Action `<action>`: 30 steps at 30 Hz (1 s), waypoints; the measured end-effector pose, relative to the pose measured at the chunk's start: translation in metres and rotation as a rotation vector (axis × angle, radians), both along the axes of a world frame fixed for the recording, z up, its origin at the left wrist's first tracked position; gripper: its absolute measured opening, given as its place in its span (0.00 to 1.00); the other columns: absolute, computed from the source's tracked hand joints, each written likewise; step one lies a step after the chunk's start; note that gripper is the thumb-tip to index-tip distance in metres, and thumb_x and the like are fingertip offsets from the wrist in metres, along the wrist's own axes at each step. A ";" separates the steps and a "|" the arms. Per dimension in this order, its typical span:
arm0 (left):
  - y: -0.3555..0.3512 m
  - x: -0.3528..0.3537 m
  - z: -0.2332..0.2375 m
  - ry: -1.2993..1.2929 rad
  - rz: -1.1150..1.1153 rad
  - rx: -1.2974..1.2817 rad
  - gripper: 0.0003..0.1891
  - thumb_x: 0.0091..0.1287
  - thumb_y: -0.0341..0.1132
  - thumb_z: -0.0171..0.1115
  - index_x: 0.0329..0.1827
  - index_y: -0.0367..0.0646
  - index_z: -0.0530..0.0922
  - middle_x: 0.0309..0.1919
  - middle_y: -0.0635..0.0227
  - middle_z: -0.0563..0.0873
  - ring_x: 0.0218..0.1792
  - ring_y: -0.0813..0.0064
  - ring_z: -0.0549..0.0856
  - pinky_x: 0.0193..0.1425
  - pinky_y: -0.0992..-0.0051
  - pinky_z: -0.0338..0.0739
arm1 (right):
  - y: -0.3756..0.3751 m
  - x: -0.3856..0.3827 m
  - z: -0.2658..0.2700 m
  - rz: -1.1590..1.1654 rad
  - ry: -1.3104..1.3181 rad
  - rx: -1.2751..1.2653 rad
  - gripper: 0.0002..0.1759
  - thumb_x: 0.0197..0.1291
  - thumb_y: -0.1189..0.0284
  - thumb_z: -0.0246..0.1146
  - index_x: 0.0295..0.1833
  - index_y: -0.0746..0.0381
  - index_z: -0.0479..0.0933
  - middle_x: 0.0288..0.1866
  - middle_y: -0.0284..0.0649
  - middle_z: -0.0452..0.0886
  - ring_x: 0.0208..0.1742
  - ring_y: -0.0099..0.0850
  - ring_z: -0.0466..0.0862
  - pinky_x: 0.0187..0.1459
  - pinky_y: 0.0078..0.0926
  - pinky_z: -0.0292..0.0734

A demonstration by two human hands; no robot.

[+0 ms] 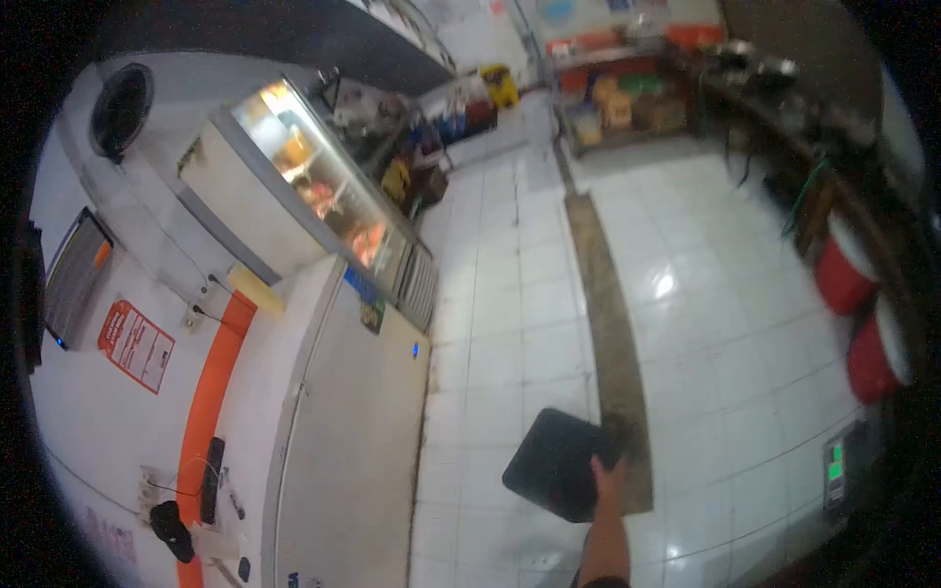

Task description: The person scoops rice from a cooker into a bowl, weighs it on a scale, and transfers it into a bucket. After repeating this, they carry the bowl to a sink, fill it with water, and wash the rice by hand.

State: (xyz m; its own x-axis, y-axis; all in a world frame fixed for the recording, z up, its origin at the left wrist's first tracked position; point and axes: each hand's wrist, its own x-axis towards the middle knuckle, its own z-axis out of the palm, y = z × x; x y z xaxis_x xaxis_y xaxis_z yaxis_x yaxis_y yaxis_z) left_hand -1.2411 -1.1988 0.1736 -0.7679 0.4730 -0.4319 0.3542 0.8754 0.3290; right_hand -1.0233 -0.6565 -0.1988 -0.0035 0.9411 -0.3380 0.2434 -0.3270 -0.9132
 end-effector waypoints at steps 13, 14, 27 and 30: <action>0.148 -0.075 -0.059 -0.097 0.150 -0.149 0.19 0.70 0.45 0.51 0.52 0.39 0.79 0.48 0.57 0.83 0.49 0.60 0.80 0.55 0.66 0.73 | -0.113 -0.162 -0.016 0.609 -0.103 -0.197 0.60 0.37 0.57 0.78 0.74 0.59 0.52 0.68 0.57 0.59 0.70 0.53 0.59 0.68 0.47 0.57; 0.153 -0.081 -0.059 -0.103 0.152 -0.157 0.19 0.69 0.45 0.51 0.52 0.39 0.79 0.48 0.57 0.83 0.49 0.60 0.80 0.55 0.66 0.73 | -0.127 -0.174 -0.006 0.688 -0.160 -0.233 0.59 0.38 0.57 0.78 0.74 0.60 0.52 0.70 0.58 0.59 0.69 0.51 0.61 0.68 0.46 0.57; 0.283 -0.249 -0.084 -0.180 0.157 -0.174 0.20 0.69 0.45 0.49 0.52 0.39 0.79 0.50 0.55 0.82 0.53 0.55 0.79 0.59 0.62 0.71 | 0.169 -0.116 0.027 0.789 -0.292 -0.731 0.32 0.61 0.58 0.56 0.69 0.56 0.62 0.50 0.42 0.79 0.39 0.37 0.80 0.38 0.43 0.77; 0.332 -0.309 -0.091 -0.196 0.117 -0.232 0.20 0.69 0.45 0.49 0.52 0.40 0.79 0.50 0.54 0.82 0.54 0.54 0.78 0.60 0.61 0.71 | 0.336 -0.076 0.109 0.398 -0.371 -0.601 0.29 0.61 0.61 0.55 0.67 0.57 0.64 0.50 0.44 0.78 0.40 0.41 0.80 0.38 0.47 0.77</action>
